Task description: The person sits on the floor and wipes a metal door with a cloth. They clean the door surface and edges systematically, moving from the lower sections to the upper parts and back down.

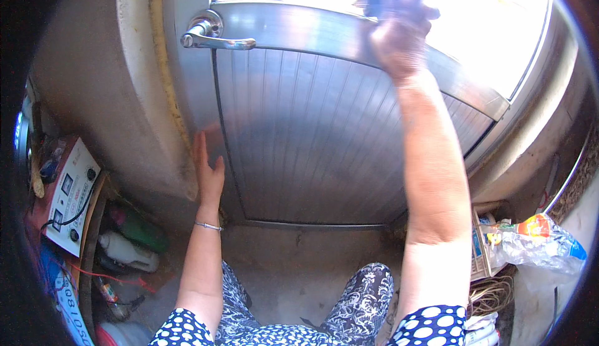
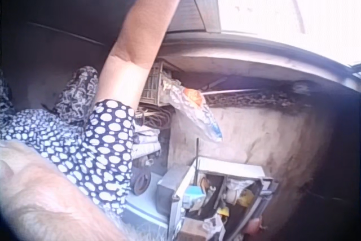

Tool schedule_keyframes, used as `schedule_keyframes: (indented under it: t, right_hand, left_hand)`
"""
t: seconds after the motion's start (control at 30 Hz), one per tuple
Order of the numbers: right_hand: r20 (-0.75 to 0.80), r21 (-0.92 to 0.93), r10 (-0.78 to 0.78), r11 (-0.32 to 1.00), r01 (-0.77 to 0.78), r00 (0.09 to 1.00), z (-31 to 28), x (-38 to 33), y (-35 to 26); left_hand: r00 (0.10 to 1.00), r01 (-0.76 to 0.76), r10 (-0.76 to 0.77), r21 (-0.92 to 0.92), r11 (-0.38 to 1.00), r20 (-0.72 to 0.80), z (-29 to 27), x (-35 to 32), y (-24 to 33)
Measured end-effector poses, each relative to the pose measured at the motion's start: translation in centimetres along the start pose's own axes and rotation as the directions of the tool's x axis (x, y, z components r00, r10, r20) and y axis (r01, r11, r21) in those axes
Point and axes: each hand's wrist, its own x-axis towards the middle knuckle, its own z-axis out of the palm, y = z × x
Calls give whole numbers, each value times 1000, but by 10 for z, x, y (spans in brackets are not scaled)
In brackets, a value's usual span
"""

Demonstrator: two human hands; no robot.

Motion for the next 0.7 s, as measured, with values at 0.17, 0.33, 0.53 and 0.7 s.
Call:
schedule_keyframes:
  t: [0.17, 0.33, 0.53, 0.7]
  right_hand:
    - [81, 673, 102, 728, -130, 992, -17, 37, -108]
    - [7, 375, -148, 917, 135, 989, 3, -16, -126]
    - [-87, 284, -359, 885, 368, 929, 6, -82, -81]
    - [58, 154, -289, 948, 277, 956, -19, -118, -14]
  left_hand:
    - [999, 40, -40, -52, 998, -7, 10, -6, -2]
    - [986, 146, -154, -116, 983, -68, 22, -6, 10]
    - [999, 26, -27, -33, 999, -42, 29, -2, -12]
    - [998, 34, -40, -120, 992, -47, 29, 4, -19]
